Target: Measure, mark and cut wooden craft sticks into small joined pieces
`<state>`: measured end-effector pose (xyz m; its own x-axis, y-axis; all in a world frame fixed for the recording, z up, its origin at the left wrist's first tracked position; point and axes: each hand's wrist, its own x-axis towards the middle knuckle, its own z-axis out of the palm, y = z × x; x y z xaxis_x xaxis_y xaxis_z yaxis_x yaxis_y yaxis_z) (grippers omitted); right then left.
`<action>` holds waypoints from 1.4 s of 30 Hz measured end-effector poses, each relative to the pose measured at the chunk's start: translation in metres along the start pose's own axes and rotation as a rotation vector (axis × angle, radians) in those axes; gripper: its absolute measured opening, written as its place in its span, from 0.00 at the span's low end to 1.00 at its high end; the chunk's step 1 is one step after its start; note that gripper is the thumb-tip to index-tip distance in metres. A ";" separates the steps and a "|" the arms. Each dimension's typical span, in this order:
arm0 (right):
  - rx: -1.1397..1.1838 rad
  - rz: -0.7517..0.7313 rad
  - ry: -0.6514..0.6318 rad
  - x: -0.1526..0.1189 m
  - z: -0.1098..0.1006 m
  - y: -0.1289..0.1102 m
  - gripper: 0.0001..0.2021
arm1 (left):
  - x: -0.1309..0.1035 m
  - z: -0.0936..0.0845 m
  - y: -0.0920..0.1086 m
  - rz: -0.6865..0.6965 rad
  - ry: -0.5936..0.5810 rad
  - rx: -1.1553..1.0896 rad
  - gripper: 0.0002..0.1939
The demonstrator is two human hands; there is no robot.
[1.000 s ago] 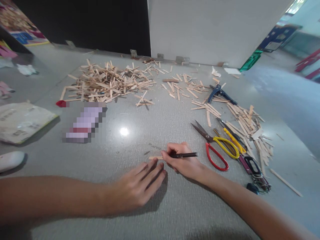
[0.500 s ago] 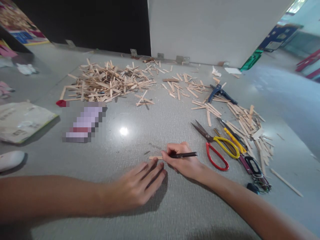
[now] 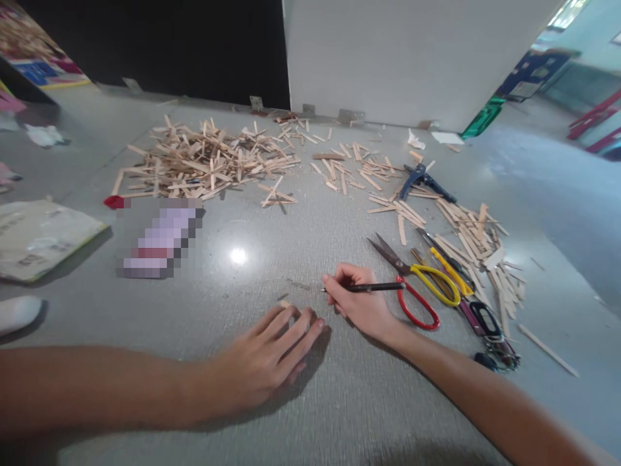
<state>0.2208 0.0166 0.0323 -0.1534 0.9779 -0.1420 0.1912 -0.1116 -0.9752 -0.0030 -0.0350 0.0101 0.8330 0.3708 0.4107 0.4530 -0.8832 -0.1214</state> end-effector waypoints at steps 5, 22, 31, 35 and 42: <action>0.003 -0.004 0.002 -0.001 0.001 -0.001 0.25 | 0.001 0.003 0.000 -0.060 -0.005 -0.057 0.27; 0.113 0.080 -0.017 0.000 -0.002 0.000 0.20 | -0.009 0.005 -0.006 -0.246 -0.056 -0.283 0.22; 0.113 0.065 0.027 0.003 -0.004 0.005 0.21 | -0.005 0.002 -0.014 -0.299 -0.049 -0.389 0.17; 0.137 0.050 0.054 0.006 -0.005 0.004 0.23 | -0.004 0.005 -0.020 -0.411 0.099 -0.354 0.18; 0.155 0.061 0.069 0.007 -0.005 0.001 0.23 | 0.000 0.024 -0.039 -0.330 0.067 -0.267 0.18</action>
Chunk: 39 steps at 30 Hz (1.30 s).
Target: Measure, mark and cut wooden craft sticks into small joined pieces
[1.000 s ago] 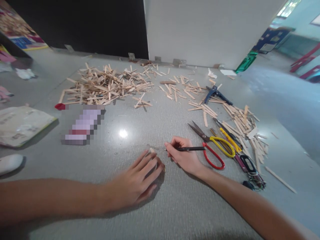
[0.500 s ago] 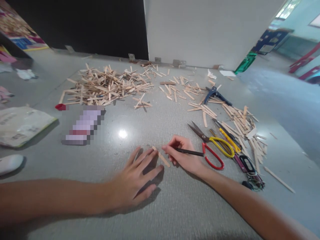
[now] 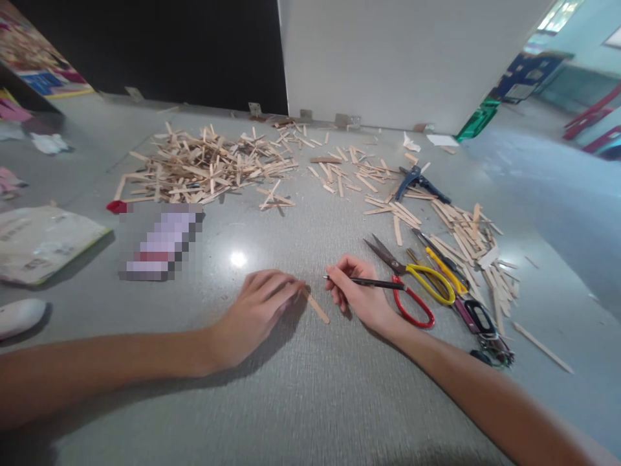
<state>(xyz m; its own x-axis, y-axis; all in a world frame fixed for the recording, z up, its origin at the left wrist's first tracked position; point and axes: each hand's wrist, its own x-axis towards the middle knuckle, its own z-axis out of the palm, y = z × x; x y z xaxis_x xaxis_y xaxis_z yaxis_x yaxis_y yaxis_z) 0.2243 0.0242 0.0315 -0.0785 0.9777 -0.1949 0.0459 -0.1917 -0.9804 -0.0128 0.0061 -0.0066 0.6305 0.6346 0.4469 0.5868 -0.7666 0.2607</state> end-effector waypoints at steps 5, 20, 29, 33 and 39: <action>-0.020 -0.006 -0.012 0.000 -0.001 0.001 0.23 | 0.004 0.000 -0.005 0.010 0.008 -0.004 0.11; -0.037 -0.030 -0.048 0.000 -0.002 0.003 0.25 | 0.021 0.003 -0.017 0.115 0.003 0.005 0.12; -0.098 -0.046 -0.101 -0.007 0.001 0.001 0.23 | 0.004 -0.010 0.007 0.163 0.041 0.123 0.13; -0.229 -0.063 -0.181 -0.010 0.004 -0.002 0.21 | -0.008 -0.008 0.022 0.227 0.060 0.227 0.15; -0.413 -0.098 -0.278 -0.009 0.004 -0.002 0.23 | -0.012 -0.004 0.028 0.263 0.040 0.364 0.15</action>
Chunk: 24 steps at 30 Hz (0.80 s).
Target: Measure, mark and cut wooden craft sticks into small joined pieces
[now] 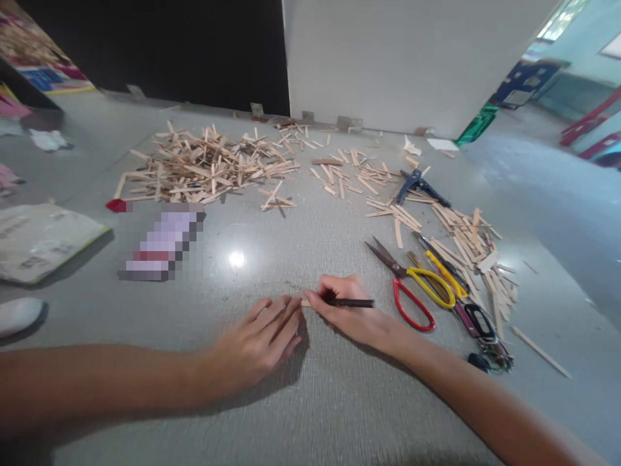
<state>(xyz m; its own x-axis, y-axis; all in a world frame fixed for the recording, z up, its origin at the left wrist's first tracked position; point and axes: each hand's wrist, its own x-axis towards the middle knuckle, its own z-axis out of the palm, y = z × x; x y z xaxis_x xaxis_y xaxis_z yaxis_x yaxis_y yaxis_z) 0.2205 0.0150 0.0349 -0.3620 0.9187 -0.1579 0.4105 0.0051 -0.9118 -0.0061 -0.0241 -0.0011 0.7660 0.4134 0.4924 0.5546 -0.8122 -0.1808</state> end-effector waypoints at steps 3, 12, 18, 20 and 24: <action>0.060 0.028 -0.017 0.001 0.001 0.004 0.24 | 0.002 -0.002 0.000 0.018 0.037 0.056 0.14; 0.022 0.014 -0.036 0.001 0.002 0.007 0.24 | 0.003 -0.010 0.001 0.056 0.065 0.108 0.14; 0.004 0.009 -0.042 0.001 0.001 0.006 0.23 | 0.005 -0.019 0.000 0.212 0.060 0.101 0.12; 0.011 0.017 -0.043 0.001 0.000 0.006 0.23 | 0.005 -0.018 -0.001 0.224 0.050 0.083 0.10; 0.015 0.039 -0.047 0.001 0.000 0.007 0.22 | 0.004 -0.016 -0.001 0.229 0.051 0.052 0.08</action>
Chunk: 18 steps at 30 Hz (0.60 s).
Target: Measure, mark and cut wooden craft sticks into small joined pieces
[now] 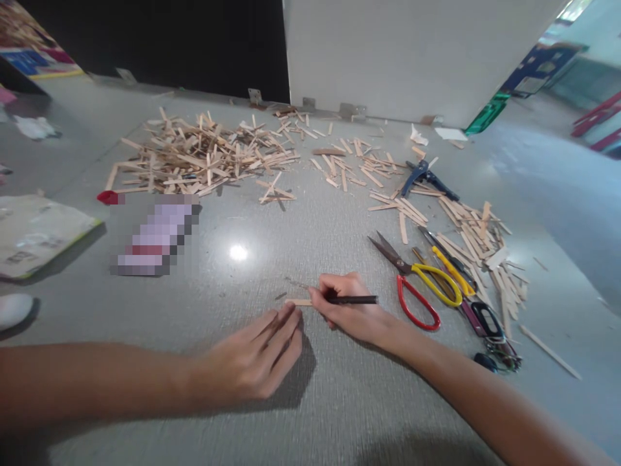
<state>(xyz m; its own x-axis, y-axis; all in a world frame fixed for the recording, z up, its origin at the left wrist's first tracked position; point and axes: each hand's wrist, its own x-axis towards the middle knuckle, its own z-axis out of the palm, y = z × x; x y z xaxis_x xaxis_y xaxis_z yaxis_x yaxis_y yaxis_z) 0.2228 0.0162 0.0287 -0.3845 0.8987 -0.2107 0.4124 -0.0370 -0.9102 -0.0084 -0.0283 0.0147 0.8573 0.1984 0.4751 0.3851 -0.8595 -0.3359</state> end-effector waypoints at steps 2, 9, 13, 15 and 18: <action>-0.004 -0.003 -0.006 0.000 0.000 0.000 0.22 | 0.000 0.000 0.000 0.008 -0.007 0.001 0.08; 0.005 0.004 -0.013 0.000 0.000 -0.003 0.21 | -0.001 -0.001 -0.001 0.012 -0.008 0.037 0.07; 0.015 -0.011 -0.010 0.001 0.001 -0.001 0.21 | -0.001 0.001 0.000 0.002 -0.005 0.029 0.08; 0.016 -0.014 -0.003 0.001 0.001 0.000 0.21 | 0.000 0.001 0.000 -0.003 0.007 0.033 0.08; 0.013 -0.011 0.003 0.001 0.001 0.001 0.21 | 0.002 0.001 0.000 -0.006 0.014 0.039 0.09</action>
<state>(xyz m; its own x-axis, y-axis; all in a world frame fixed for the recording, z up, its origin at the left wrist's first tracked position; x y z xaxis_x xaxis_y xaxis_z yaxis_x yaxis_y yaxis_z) 0.2220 0.0163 0.0277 -0.3868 0.9004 -0.1993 0.3969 -0.0326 -0.9173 -0.0071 -0.0273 0.0152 0.8503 0.1963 0.4884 0.4031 -0.8395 -0.3644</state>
